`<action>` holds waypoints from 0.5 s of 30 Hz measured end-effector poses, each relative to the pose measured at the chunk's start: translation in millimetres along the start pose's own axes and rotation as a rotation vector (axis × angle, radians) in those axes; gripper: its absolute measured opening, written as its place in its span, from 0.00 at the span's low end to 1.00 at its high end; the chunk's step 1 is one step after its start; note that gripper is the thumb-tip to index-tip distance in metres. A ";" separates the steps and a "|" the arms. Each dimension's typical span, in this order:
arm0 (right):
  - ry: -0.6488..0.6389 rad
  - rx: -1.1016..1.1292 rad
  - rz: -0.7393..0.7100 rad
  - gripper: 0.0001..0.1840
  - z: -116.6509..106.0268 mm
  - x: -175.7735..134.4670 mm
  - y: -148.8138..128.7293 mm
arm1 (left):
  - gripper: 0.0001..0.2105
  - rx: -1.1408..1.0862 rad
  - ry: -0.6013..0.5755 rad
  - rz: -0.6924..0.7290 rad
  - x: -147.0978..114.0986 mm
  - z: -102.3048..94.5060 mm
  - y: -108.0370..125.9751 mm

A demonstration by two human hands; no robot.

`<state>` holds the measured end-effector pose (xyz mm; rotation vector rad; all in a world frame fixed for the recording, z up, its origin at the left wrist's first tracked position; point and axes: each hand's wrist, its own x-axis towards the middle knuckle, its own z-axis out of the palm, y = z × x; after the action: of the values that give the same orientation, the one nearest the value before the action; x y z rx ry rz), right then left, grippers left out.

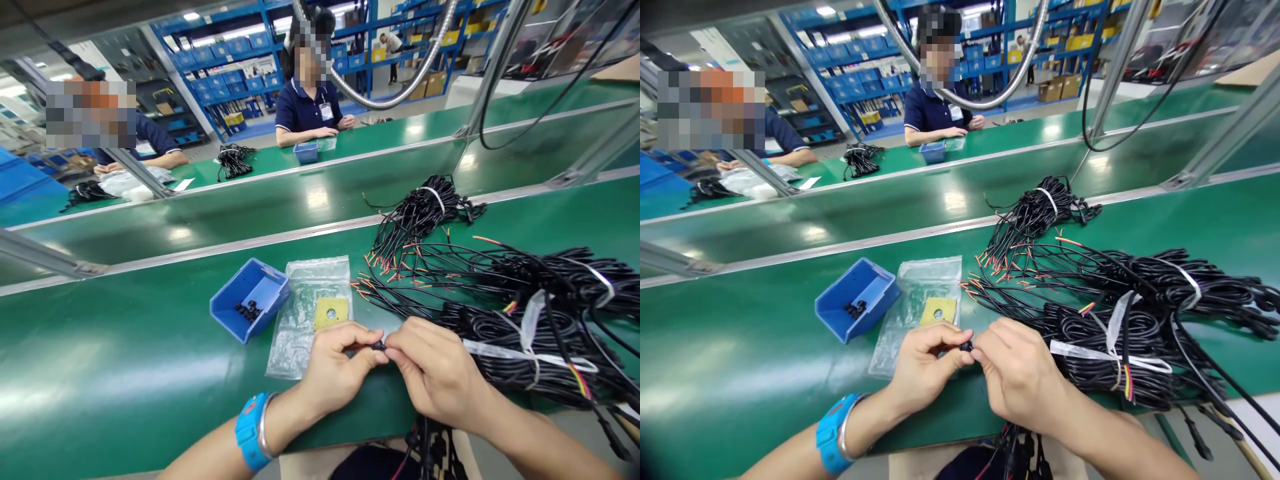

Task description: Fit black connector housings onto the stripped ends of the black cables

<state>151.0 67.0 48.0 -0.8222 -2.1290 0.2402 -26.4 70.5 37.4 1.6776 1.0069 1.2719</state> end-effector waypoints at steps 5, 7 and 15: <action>-0.009 0.025 0.013 0.11 -0.6 -1.3 -1.0 | 0.04 0.018 -0.027 0.090 0.7 -1.1 0.3; -0.013 0.018 0.020 0.11 0.1 -1.9 -0.5 | 0.04 0.042 -0.045 0.118 -0.2 -1.9 0.0; -0.011 -0.007 0.055 0.10 3.4 -3.2 2.5 | 0.03 0.128 -0.038 0.116 -2.6 2.9 -0.3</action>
<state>151.0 67.3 42.7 -0.8856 -2.1203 0.2666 -24.1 67.8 35.6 1.8750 0.9992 1.2676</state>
